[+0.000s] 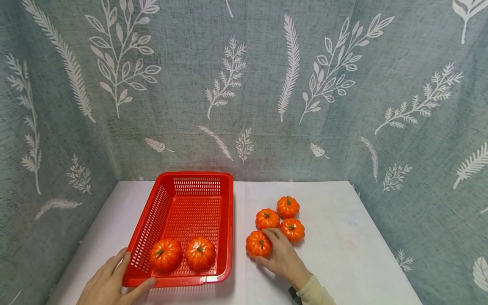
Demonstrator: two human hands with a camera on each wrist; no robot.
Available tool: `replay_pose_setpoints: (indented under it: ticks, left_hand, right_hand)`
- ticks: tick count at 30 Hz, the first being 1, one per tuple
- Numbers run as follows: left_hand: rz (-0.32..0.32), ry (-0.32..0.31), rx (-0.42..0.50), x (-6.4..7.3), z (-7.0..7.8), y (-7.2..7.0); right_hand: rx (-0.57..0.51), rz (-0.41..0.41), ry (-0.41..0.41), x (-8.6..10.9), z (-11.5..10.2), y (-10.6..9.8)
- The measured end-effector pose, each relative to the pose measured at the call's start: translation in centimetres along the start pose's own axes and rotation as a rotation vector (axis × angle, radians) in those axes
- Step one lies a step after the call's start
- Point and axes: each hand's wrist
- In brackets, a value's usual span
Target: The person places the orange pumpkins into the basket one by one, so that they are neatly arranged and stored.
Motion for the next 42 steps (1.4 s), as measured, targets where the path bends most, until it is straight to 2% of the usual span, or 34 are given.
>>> replay_pose_setpoints:
  ticks: [12,22,31,37,42]
  left_hand:
    - [0.006,0.001,0.012,0.1,-0.1,0.2]
    - [-0.034,-0.017,0.004,-0.1,-0.1,0.3]
    - [-0.048,-0.028,-0.004,-0.3,-0.1,0.1]
    - [-0.059,-0.038,-0.008,-0.3,0.0,0.0]
    - [-0.032,-0.02,0.0,-0.2,0.0,0.1]
  right_hand:
    - [-0.007,0.077,-0.052,-1.1,-0.5,-0.7]
    - [-0.037,0.127,-0.082,-3.7,-1.7,-1.9]
    - [-0.052,0.091,-0.038,-6.5,-3.8,-2.8]
    - [-0.085,0.091,-0.078,-8.2,-5.7,-2.9]
    - [-0.098,0.056,-0.118,-9.6,-7.2,-2.4]
Point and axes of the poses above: each hand's wrist, its own x-axis away from the middle knuckle, its own y-axis out of the palm, z = x × y, and after that the axes turned 1 degree about -z, right-handed
